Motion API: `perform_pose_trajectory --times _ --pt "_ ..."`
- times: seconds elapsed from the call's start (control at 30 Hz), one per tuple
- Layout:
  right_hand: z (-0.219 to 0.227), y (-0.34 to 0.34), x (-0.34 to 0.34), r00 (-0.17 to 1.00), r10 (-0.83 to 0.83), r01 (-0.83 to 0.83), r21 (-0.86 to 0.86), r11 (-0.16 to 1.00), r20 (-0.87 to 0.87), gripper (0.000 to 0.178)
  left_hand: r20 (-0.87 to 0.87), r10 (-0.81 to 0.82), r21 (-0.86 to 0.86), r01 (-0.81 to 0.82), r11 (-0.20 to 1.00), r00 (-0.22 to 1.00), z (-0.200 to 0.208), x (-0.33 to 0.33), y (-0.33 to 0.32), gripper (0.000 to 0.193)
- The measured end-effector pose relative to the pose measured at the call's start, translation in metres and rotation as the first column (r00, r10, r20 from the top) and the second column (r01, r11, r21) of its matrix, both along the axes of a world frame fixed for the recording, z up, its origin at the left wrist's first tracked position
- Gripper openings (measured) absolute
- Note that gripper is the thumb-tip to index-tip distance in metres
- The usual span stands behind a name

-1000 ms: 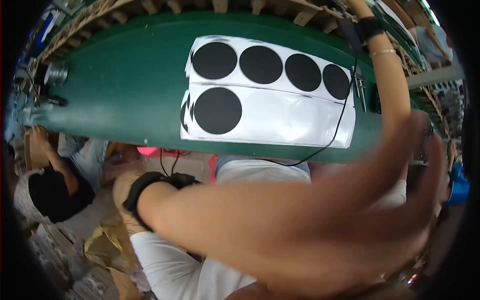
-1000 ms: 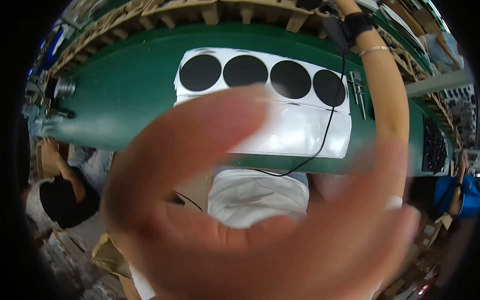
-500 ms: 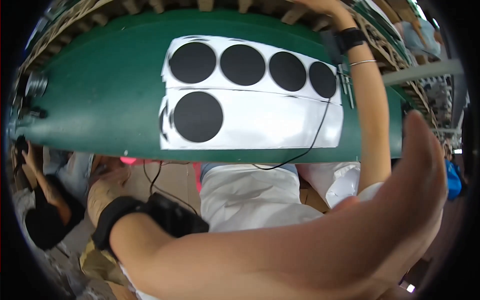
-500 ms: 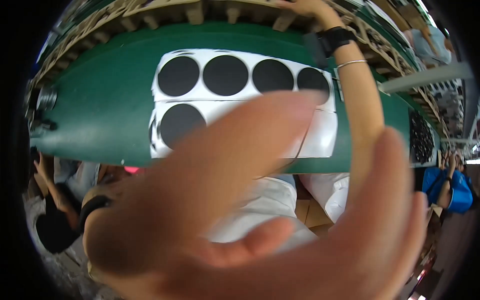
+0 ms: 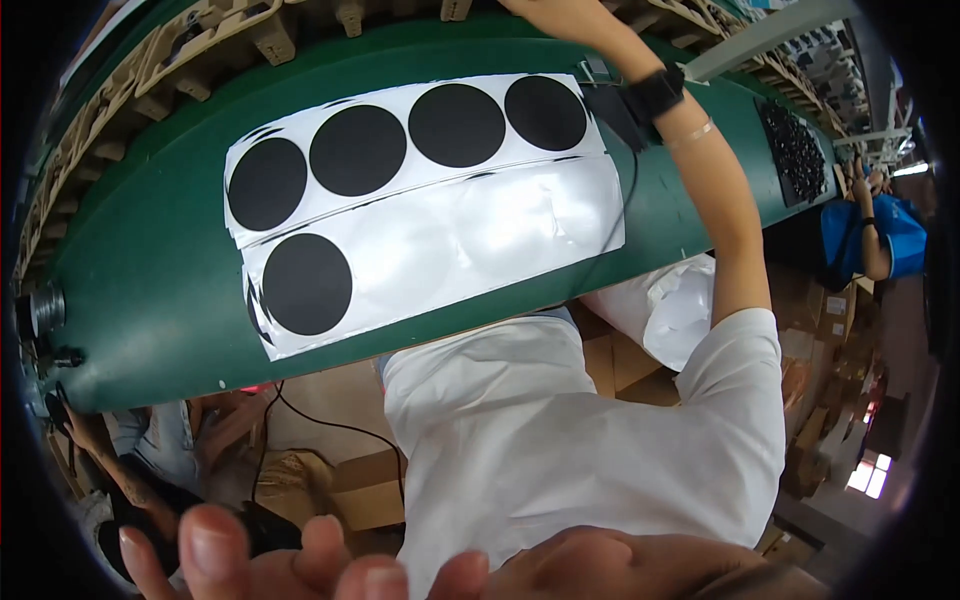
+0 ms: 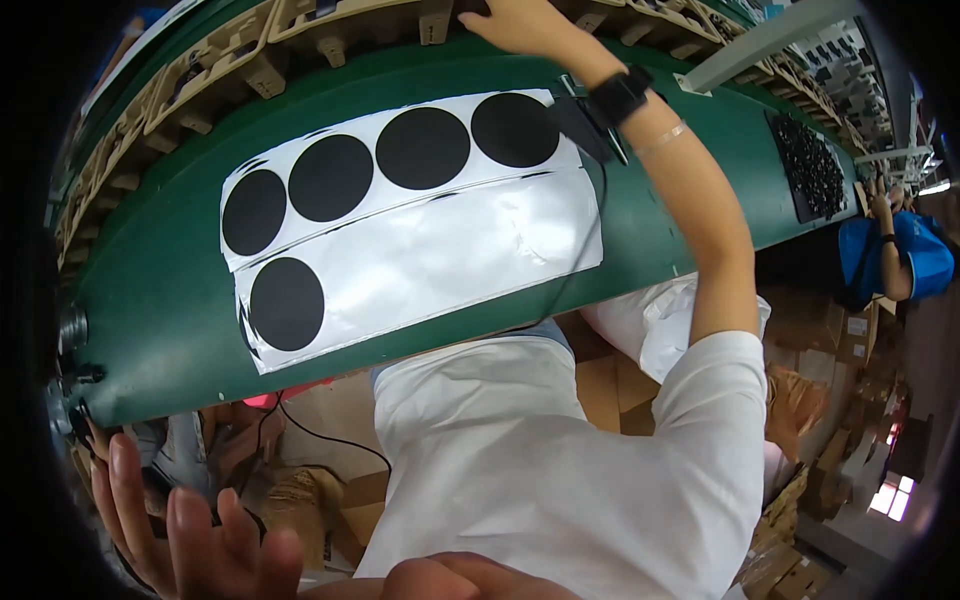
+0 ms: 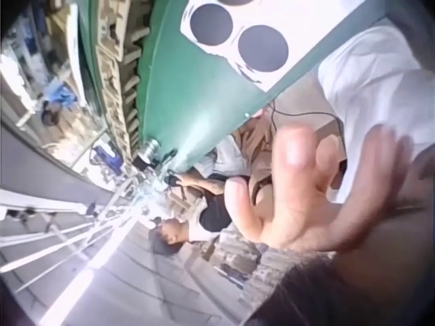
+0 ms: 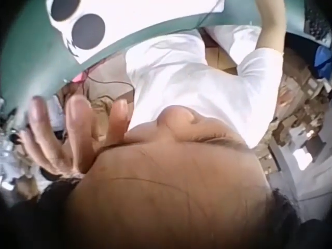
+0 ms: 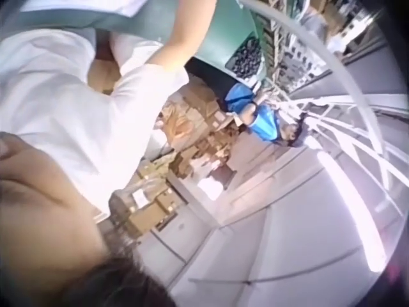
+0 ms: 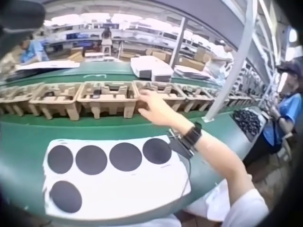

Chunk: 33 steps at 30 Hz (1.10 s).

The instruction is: The person peels a circular pad from a sheet, presses it onto the base of a stand, and places the stand into a cardboard tray. This process is repeated for multiple stands throughout the video.

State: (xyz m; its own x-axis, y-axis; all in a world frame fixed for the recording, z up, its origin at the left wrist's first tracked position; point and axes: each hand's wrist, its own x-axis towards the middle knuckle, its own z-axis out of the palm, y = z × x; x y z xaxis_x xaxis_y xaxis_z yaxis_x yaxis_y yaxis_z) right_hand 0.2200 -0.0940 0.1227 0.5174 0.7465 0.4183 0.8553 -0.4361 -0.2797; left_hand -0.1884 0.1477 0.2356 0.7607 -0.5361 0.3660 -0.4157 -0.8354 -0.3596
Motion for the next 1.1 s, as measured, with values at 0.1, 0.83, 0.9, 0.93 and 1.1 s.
perform_pose_trajectory --times 0.1,0.83,0.9,0.93,1.1 --pt "-0.014 0.0 -0.029 0.968 0.042 -0.056 -0.049 0.997 -0.249 0.064 -0.069 0.047 -0.166 -0.058 0.984 0.997 0.004 -0.028 0.011 0.039" --pt "-0.047 -0.018 -0.084 0.996 0.078 -0.08 -0.067 0.994 -0.032 0.037 -0.061 0.141 -0.978 -0.087 0.19 0.988 0.0 0.071 -0.119 0.031" --pt "-0.062 -0.014 -0.076 0.992 0.107 -0.112 -0.069 0.991 -0.061 0.038 -0.029 0.206 -0.975 -0.073 0.209 0.978 -0.004 0.077 -0.129 0.029" --pt "-0.05 -0.03 -0.077 0.999 0.033 -0.036 -0.089 0.995 -0.039 0.039 0.011 0.148 -0.977 -0.021 0.211 0.989 0.007 0.083 -0.122 0.028" --pt "-0.038 -0.037 -0.078 0.999 0.032 -0.035 -0.077 0.996 -0.039 0.041 0.145 0.163 -0.95 0.092 0.299 0.976 0.012 0.089 -0.14 0.023"
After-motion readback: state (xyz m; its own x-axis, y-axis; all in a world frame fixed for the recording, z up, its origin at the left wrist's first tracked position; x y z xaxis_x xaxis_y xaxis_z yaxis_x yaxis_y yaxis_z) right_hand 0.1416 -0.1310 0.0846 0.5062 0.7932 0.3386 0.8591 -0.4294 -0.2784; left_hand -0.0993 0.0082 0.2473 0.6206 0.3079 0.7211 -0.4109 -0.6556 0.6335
